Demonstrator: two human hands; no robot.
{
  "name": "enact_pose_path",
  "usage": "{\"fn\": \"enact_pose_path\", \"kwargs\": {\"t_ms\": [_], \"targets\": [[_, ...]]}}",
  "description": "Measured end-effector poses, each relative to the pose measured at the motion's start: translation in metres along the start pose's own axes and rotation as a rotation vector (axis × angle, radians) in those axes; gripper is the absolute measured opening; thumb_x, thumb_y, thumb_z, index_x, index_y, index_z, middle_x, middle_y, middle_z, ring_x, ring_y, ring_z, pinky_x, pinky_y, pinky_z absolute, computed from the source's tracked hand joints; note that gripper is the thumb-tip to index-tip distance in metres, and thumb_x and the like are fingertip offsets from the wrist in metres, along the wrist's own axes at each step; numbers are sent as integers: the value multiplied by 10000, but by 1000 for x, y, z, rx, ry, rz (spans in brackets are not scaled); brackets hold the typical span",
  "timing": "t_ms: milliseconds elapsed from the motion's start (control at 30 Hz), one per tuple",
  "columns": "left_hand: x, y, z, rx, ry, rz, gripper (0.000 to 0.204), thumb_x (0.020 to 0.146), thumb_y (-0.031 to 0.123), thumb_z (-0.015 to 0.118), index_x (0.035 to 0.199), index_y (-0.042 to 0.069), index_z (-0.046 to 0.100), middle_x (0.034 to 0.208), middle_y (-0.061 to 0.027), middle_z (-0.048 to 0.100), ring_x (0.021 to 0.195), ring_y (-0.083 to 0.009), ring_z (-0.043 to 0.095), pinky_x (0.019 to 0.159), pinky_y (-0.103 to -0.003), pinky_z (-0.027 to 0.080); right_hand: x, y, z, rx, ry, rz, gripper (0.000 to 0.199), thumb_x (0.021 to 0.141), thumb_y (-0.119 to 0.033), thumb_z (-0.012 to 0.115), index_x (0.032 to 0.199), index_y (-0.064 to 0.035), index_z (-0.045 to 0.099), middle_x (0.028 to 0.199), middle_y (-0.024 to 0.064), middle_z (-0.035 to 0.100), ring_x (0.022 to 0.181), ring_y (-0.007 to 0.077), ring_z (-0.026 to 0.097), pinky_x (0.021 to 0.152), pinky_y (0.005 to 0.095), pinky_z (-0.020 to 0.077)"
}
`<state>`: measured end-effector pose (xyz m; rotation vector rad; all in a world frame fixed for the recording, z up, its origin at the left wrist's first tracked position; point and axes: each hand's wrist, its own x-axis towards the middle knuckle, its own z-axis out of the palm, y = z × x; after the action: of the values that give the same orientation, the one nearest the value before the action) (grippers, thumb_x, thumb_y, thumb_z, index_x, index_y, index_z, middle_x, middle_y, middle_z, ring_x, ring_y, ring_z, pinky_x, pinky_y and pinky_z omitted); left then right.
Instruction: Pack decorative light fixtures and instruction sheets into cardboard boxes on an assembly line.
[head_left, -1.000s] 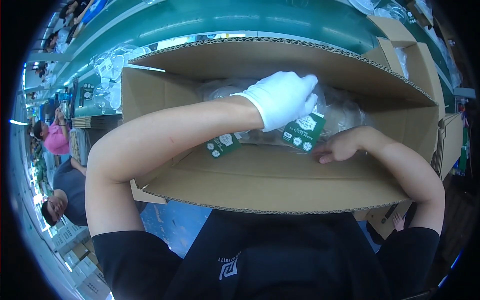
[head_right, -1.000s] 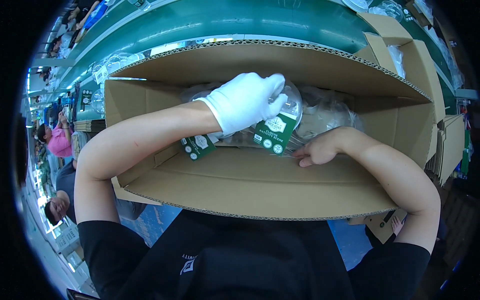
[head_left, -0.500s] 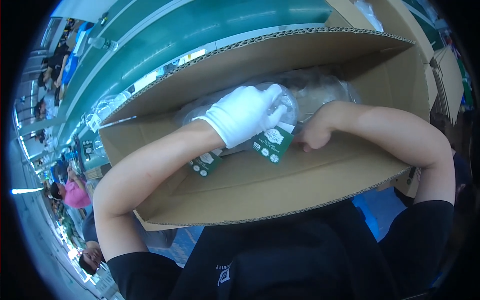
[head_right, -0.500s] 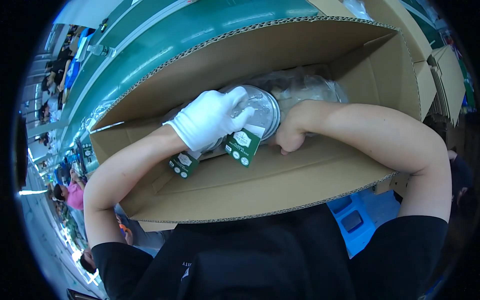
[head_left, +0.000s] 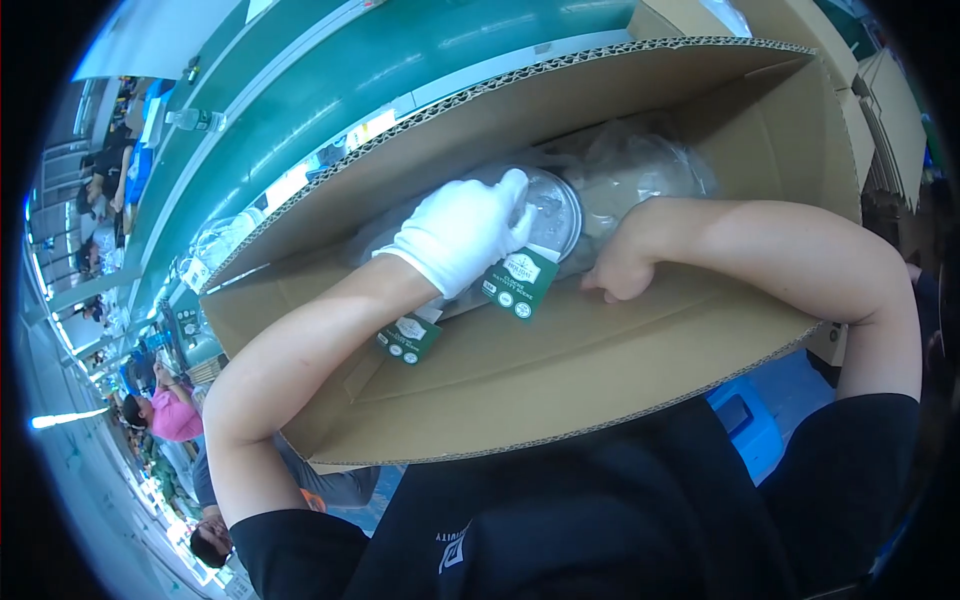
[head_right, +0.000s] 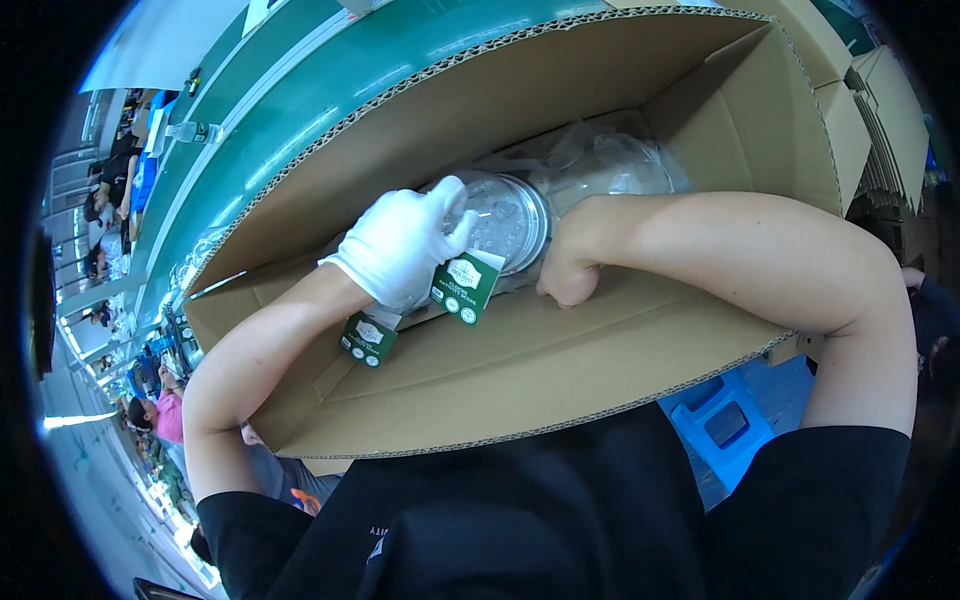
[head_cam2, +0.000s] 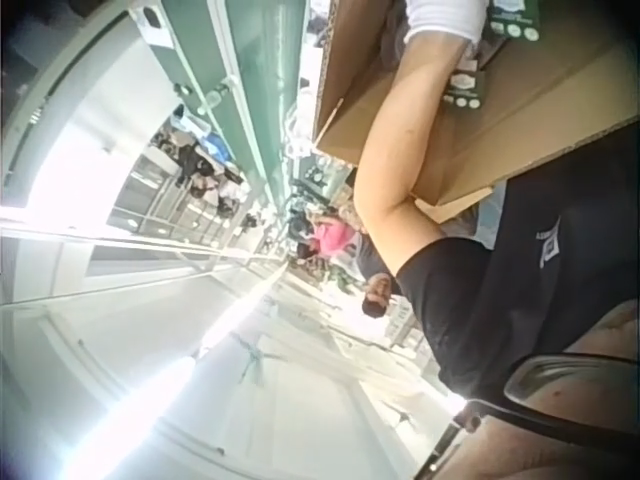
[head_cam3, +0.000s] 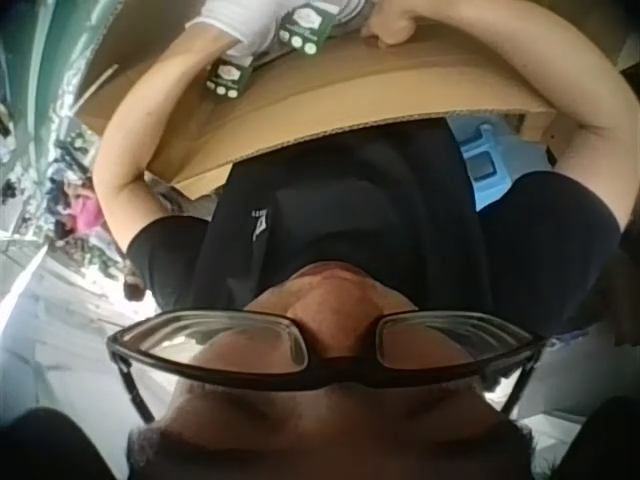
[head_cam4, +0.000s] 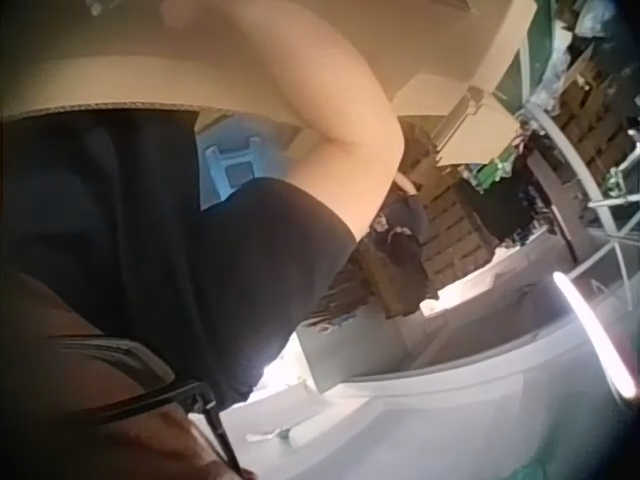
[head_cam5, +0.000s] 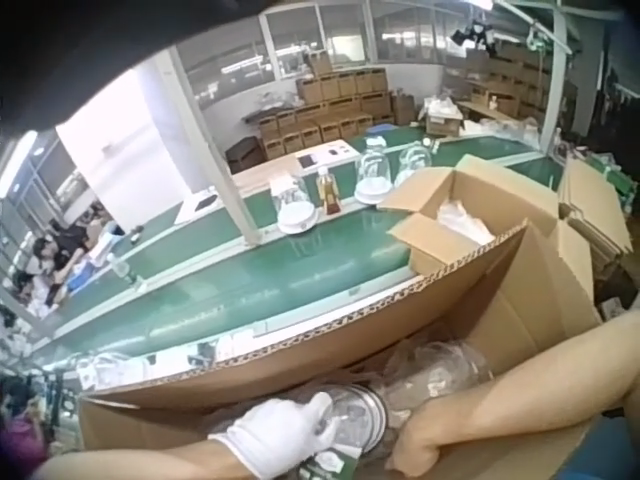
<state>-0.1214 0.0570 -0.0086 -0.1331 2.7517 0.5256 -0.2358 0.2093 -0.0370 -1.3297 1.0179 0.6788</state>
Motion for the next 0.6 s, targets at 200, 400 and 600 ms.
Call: {"fn": "enact_pose_path", "kwargs": {"t_ms": [200,400,600], "targets": [[14,1,10,-22,-148,123,301,946,327,591,1080,59,558,762,-230,668,720,-435,652,668,-522,519,4,-2,2,3,50,17,581,1012,-311,444,1538,-101,316,1528,141,424,1396,347,403,1131,446,343],[9,-1,14,-14,-198,198,263,937,264,584,1099,62,542,779,-226,670,710,-430,648,666,-527,512,-89,-23,-20,-83,213,183,366,895,-109,481,1219,-25,630,1170,193,670,1119,373,619,928,454,496],[10,-9,36,279,-13,367,156,868,175,573,1005,117,529,727,-179,611,569,-336,650,455,-448,507,-199,6,54,4,1206,-18,359,891,9,471,1214,-18,625,1246,188,644,1172,353,602,972,426,487]]}}
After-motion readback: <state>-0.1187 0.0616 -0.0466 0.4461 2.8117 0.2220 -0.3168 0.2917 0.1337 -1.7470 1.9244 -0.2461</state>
